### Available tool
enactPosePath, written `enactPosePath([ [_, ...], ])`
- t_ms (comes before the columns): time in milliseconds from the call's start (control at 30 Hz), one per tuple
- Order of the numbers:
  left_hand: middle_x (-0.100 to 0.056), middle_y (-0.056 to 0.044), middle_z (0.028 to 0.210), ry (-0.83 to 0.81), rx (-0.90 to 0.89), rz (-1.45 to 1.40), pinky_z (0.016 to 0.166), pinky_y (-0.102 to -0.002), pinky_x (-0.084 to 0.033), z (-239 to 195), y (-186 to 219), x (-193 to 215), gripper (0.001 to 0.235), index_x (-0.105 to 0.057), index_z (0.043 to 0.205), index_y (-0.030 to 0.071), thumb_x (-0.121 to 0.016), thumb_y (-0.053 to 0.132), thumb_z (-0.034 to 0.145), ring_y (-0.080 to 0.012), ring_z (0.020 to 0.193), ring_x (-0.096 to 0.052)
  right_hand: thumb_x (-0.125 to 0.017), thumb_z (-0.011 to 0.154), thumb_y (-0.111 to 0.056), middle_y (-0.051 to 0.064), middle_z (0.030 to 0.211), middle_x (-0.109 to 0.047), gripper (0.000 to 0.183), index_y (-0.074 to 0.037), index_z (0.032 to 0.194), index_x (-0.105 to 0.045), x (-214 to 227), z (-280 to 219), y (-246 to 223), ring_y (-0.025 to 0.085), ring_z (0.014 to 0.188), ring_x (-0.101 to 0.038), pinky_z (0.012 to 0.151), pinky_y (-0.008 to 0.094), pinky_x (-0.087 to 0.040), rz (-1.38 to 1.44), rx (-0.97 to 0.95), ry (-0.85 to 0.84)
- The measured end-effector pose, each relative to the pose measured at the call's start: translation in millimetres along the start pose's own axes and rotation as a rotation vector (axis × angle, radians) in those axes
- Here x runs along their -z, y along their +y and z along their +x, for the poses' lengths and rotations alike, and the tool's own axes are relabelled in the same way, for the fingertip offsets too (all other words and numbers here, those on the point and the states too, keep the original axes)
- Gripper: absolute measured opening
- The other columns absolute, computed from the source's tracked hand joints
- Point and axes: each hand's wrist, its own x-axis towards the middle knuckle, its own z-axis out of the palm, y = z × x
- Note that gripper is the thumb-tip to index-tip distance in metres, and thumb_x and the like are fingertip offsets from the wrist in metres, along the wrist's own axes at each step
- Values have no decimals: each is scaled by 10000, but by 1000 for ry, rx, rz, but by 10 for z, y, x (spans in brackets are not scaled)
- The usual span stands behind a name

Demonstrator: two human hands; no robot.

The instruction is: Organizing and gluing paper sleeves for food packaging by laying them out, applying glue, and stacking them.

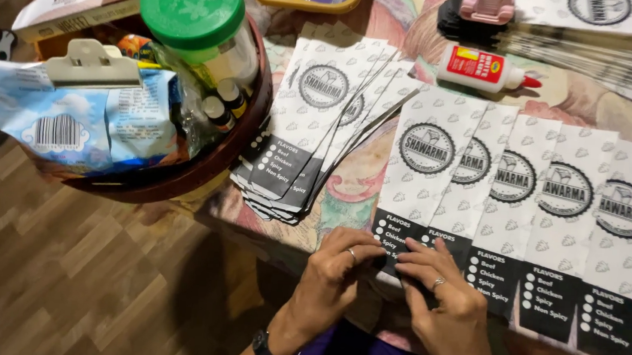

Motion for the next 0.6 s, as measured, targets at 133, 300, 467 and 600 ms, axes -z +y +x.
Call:
enactPosePath([
  [133, -533, -190, 1488, -179, -104, 174, 1214, -547, -345, -18, -56, 33, 760, -521, 1431, 13, -581, -210, 707, -405, 1442, -447, -650, 872, 86, 122, 1190, -745, 243, -25, 1069, -738, 348, 49, -29, 282, 1240, -694, 1249, 479, -432, 83, -21, -21],
  [300, -500, -219, 1553, -261, -149, 331, 1239, -596, -279, -13, 11, 8, 618, -473, 1492, 6, -512, -164, 899, -425, 1499, -413, -659, 914, 112, 200, 1177, -721, 201, 66, 1102, -711, 721, 18, -8, 326, 1208, -699, 1258, 516, -463, -119, -18, 83],
  [467, -481, -237, 1558, -284, -160, 442, 1244, -574, -263, -45, -3, -72, 747, -483, 1480, -21, -633, -195, 769, -416, 1497, -398, -734, 859, -1, 163, 1398, -642, 460, 4, 1308, -634, 591, -240, 252, 313, 1358, -606, 1289, 523, -354, -185, 174, -95],
  [600, -476, -240, 1562, -242, -169, 457, 1223, -572, -297, -58, 38, -108, 645, -485, 1484, -16, -559, -170, 862, -409, 1497, -408, -716, 897, -31, 149, 1396, -646, 430, -10, 1319, -633, 461, -241, 209, 326, 1378, -591, 1267, 519, -349, -202, 226, -96],
])
